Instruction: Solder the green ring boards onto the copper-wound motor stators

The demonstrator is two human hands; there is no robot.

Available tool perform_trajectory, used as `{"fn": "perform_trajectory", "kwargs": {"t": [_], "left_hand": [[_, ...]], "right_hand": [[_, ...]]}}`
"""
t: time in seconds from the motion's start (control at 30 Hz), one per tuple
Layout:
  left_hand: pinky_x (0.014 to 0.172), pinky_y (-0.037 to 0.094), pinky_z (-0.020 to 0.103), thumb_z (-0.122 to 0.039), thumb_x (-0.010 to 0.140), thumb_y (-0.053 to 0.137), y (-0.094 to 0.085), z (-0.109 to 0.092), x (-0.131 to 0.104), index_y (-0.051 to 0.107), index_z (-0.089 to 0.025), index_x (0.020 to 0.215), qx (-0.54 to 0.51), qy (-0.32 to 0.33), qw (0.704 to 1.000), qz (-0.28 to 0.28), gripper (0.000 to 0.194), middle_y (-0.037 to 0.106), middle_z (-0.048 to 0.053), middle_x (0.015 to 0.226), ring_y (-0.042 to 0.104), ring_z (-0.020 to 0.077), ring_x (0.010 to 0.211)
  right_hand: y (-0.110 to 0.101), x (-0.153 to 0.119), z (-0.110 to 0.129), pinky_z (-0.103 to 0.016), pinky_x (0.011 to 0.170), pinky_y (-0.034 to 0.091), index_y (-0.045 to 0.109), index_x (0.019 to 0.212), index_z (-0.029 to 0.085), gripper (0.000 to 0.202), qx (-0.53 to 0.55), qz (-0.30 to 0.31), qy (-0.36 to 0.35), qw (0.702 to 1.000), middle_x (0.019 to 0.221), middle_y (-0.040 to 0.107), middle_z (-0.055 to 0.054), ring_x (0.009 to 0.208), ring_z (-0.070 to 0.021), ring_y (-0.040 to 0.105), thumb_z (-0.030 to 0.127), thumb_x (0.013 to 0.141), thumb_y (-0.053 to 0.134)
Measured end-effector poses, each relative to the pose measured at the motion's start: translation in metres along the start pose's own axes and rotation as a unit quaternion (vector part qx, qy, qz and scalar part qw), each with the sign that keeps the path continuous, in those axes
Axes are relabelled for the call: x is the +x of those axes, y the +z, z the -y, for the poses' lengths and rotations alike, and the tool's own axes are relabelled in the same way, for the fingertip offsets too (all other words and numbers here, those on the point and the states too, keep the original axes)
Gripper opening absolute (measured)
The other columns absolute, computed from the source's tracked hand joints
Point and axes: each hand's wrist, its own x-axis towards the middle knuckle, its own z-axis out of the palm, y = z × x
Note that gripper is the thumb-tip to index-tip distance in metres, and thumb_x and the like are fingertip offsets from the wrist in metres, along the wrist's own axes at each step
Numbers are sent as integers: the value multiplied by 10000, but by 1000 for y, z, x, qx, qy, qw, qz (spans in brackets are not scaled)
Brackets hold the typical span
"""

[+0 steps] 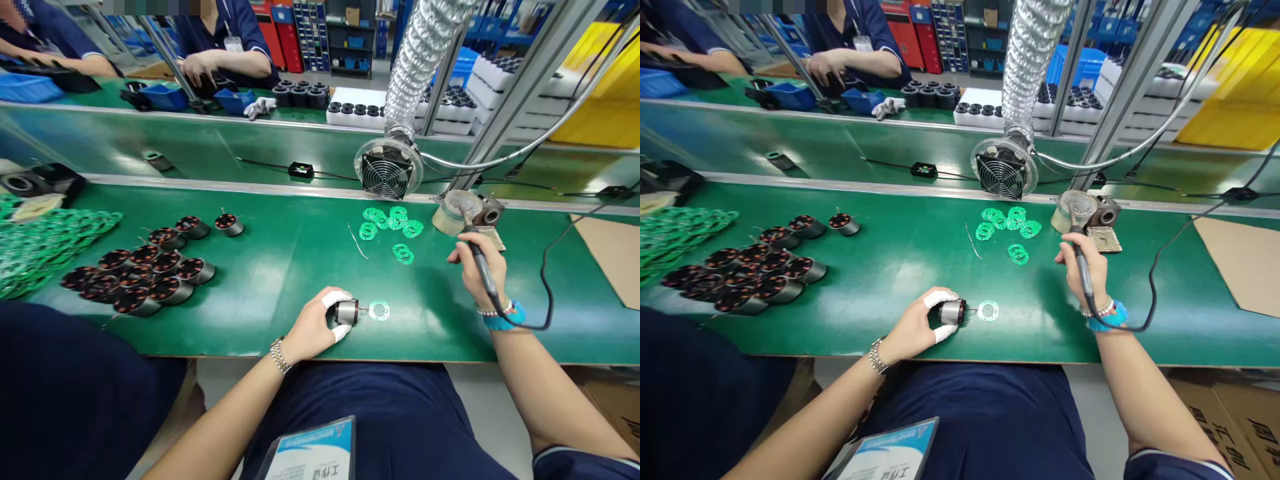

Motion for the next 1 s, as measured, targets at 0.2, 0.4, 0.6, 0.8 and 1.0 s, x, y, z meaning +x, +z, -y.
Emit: {"fn": "perform_trajectory", "kwargs": {"t": [0.2, 0.4, 0.6, 0.8, 1.0], "left_hand": [[905, 449, 374, -174, 656, 671, 4, 4, -4, 475, -186, 1051, -101, -54, 993, -27, 442, 574, 81, 1080, 580, 216, 993], [979, 408, 411, -203, 643, 725, 10, -3, -7, 430, -198, 1190, -128, -47, 991, -3, 621, 572, 104, 1161, 550, 237, 1094], [1014, 377, 458, -265, 676, 713, -4, 1, -25, 520, -187, 1118, -49, -72, 996, -27, 489, 585, 111, 1201, 520, 251, 1150], [1037, 330, 507, -213, 800, 536, -27, 7, -33, 624, -204, 1005, 5, -52, 998, -19, 224, 639, 74, 1141, 510, 244, 1172], [921, 460, 400, -359, 738, 644, -18, -14, -5, 588, -165, 1094, 30, -19, 999, -10, 409, 628, 107, 1121, 577, 239, 1044]], "right_hand": [[21, -68, 52, -338, 949, 478, 509, 1133, 179, 298, 83, 288, -172, 938, 1145, 623, -103, 1126, -195, 562, 113, 843, 503], [38, -70, 68, -266, 771, 552, 559, 1041, 206, 238, 68, 197, -193, 959, 922, 681, -62, 858, -157, 664, 98, 834, 514], [52, -65, 80, -246, 721, 543, 544, 1037, 210, 235, 62, 158, -133, 976, 827, 688, -28, 754, -142, 668, 121, 820, 541], [53, -68, 79, -244, 723, 535, 549, 1028, 215, 227, 63, 169, -89, 980, 833, 695, -20, 754, -143, 674, 139, 814, 551], [52, -68, 77, -263, 724, 530, 546, 1035, 220, 222, 60, 185, -65, 979, 847, 696, -22, 764, -154, 675, 172, 818, 548]]}}
